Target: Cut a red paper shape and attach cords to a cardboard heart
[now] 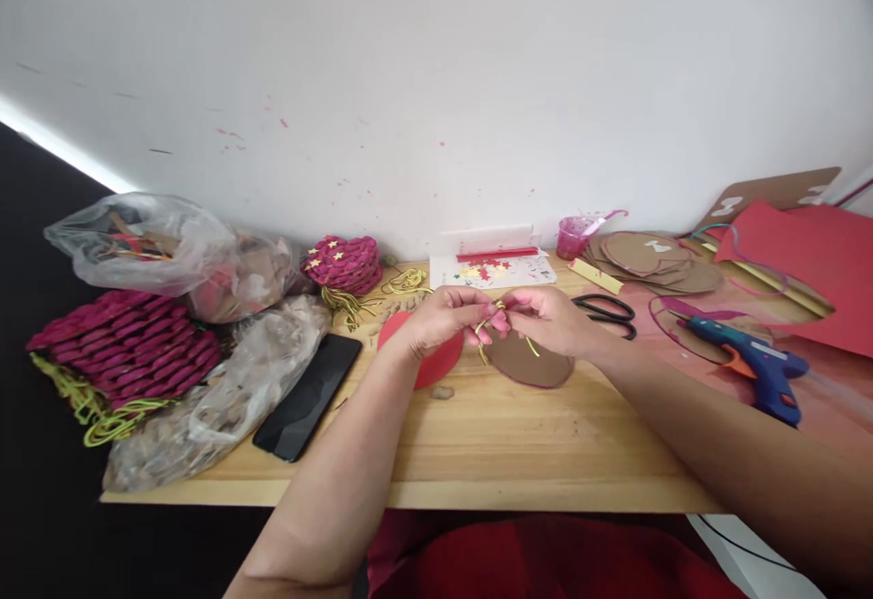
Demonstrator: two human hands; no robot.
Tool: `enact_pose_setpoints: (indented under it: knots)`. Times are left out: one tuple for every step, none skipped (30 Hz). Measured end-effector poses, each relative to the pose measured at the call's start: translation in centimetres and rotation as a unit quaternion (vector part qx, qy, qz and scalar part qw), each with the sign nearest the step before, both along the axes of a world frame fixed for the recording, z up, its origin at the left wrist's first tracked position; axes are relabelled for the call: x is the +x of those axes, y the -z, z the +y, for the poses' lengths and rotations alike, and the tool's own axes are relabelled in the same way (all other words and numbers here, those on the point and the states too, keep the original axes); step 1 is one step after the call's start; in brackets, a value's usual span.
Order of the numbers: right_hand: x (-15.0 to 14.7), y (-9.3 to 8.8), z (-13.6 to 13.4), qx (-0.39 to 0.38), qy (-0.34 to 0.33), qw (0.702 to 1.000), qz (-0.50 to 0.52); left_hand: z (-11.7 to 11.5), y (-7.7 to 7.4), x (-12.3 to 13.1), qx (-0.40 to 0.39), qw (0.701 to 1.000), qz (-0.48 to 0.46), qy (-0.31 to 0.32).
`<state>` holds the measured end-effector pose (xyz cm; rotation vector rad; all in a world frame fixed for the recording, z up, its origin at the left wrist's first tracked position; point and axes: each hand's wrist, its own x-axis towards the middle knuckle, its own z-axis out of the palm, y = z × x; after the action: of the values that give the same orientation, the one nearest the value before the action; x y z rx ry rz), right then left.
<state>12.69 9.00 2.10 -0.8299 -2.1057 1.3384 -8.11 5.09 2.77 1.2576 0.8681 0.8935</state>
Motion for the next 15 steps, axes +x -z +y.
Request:
enact_pose_setpoints:
  knots:
    - [-0.2, -0.3, 0.1, -0.003, 0.009, 1.0, 0.0, 0.0, 0.0, -0.1, 0.007, 1.0, -0.008, -0.001]
    - [-0.4, -0.6, 0.4, -0.006, 0.017, 1.0, 0.0, 0.0, 0.0, -0.2, 0.015, 1.0, -0.013, 0.001]
    - [-0.8, -1.2, 0.7, -0.007, 0.024, 1.0, 0.002, 0.0, -0.1, -0.3, 0.023, 1.0, -0.013, 0.007]
    - [-1.3, -1.8, 1.2, -0.008, 0.035, 0.999, 0.006, -0.1, -0.2, -0.3, 0.029, 0.999, -0.007, 0.018]
    - [-1.9, -2.6, 1.8, -0.004, 0.047, 0.999, 0.008, -0.2, -0.3, -0.4, 0.033, 0.999, 0.003, 0.034]
    - [-2.7, -3.6, 2.5, -0.003, 0.063, 0.998, 0.017, -0.2, -0.3, -0.4, 0.032, 0.998, 0.017, 0.054]
    - [-3.5, -4.7, 3.3, -0.007, 0.088, 0.995, 0.038, -0.3, -0.3, -0.4, 0.029, 0.997, 0.031, 0.072]
    - [-4.5, -5.9, 4.2, -0.026, 0.097, 0.993, 0.055, -0.3, -0.3, -0.4, 0.024, 0.995, 0.044, 0.088]
    - [-5.5, -7.2, 5.1, -0.057, 0.088, 0.992, 0.071, -0.2, -0.2, -0.4, 0.017, 0.993, 0.055, 0.1]
    - [-6.6, -8.4, 6.0, -0.072, 0.093, 0.987, 0.106, -0.2, -0.1, -0.4, 0.01, 0.992, 0.065, 0.107]
    - [-7.6, -9.6, 6.8, -0.07, 0.095, 0.983, 0.14, -0.1, -0.1, -0.4, 0.003, 0.991, 0.074, 0.111]
    - [-8.6, -10.7, 7.6, -0.054, 0.1, 0.978, 0.176, 0.0, 0.0, -0.4, -0.003, 0.99, 0.082, 0.113]
    - [-9.5, -11.6, 8.2, -0.03, 0.106, 0.97, 0.217, 0.0, 0.0, -0.4, -0.009, 0.989, 0.088, 0.115]
    - [-10.3, -12.3, 8.7, -0.002, 0.112, 0.962, 0.25, 0.1, 0.0, -0.4, -0.013, 0.989, 0.093, 0.117]
    - [-11.0, -12.8, 9.0, 0.018, 0.114, 0.957, 0.266, 0.1, 0.1, -0.4, -0.014, 0.988, 0.097, 0.12]
